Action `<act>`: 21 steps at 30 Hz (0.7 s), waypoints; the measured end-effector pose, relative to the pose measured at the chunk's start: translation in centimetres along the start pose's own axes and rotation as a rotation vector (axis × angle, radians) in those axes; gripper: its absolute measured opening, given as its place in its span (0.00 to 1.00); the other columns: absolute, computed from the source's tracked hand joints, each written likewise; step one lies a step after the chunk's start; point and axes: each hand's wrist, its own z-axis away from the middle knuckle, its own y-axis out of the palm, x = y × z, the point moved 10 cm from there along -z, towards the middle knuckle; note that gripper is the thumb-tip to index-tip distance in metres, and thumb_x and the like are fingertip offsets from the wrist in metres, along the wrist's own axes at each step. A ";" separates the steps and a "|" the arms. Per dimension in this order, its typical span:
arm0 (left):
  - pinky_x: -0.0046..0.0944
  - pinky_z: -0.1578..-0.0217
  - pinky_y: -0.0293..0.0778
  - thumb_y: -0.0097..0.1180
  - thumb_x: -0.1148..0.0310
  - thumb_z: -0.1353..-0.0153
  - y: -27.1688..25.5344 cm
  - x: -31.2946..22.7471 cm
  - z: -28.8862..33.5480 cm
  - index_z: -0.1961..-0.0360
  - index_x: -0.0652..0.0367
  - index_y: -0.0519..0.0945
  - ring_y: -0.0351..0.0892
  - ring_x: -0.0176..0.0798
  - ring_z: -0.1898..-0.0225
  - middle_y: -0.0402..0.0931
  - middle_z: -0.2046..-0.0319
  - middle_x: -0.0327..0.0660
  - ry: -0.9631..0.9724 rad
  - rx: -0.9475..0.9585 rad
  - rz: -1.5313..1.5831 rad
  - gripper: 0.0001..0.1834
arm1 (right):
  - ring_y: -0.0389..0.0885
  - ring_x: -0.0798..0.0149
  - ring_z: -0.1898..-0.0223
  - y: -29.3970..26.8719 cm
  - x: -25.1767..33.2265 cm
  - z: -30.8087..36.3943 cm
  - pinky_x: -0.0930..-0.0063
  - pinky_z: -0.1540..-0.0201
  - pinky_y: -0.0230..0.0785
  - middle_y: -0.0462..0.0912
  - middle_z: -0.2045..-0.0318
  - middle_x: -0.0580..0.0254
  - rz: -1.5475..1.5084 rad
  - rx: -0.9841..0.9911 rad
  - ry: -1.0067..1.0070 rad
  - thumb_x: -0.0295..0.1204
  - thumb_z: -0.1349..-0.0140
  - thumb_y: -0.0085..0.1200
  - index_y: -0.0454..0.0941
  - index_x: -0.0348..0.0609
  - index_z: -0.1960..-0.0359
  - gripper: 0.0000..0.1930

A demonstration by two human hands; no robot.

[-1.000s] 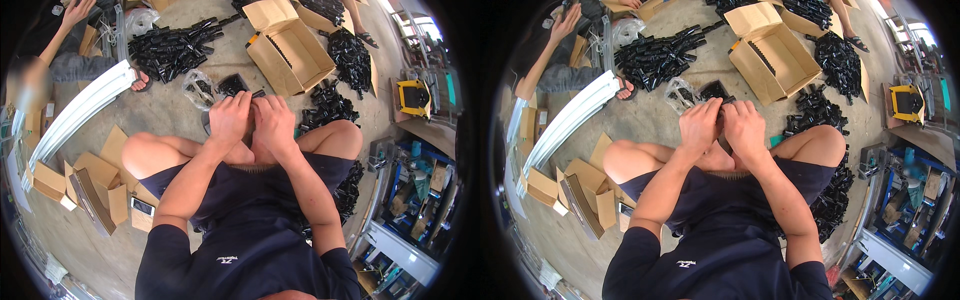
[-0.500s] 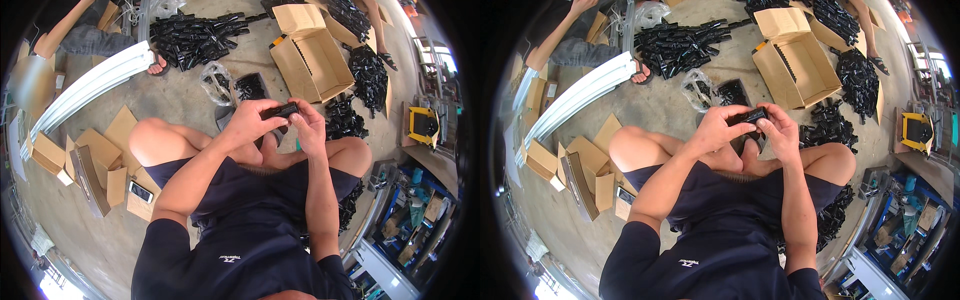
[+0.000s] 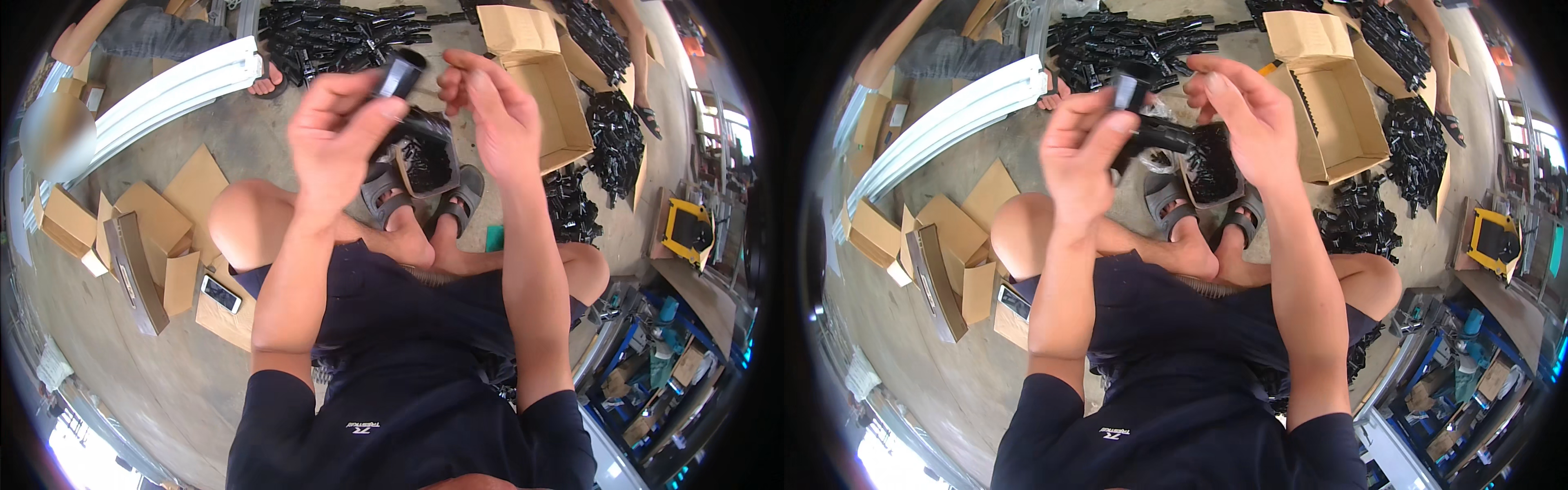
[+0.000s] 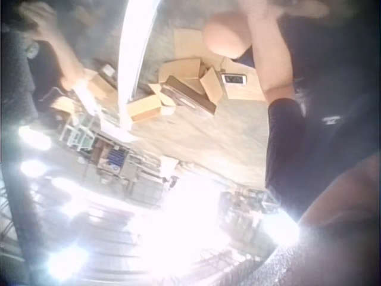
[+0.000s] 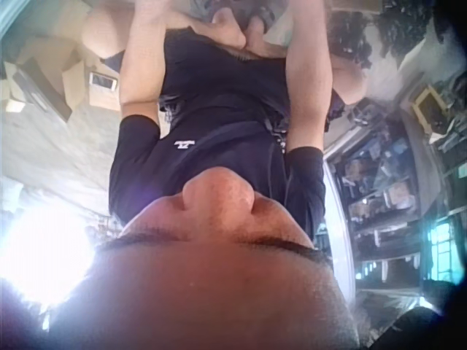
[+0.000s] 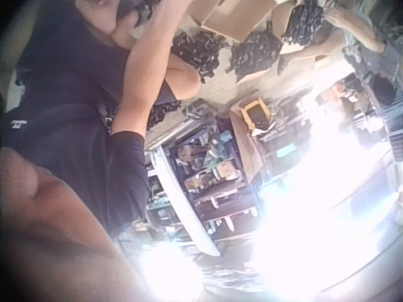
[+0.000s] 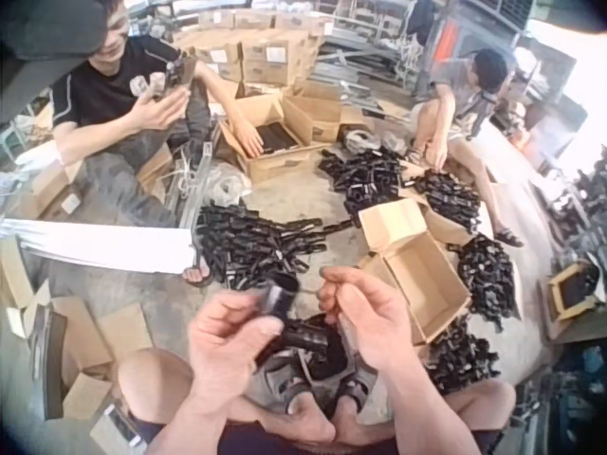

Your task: The person sits on the floor and assembles black plastic pipe components by fitting straight sections into T-shaped connectors.

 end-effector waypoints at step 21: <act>0.31 0.75 0.78 0.60 0.62 0.30 -8.9 1.7 -2.9 0.50 0.59 0.80 0.83 0.36 0.70 0.82 0.53 0.56 -0.144 -0.323 0.175 0.13 | 0.84 0.51 0.54 5.3 -38.0 1.2 0.62 0.55 0.81 0.86 0.58 0.50 1.459 0.608 -0.125 0.29 0.38 0.51 0.83 0.37 0.59 0.12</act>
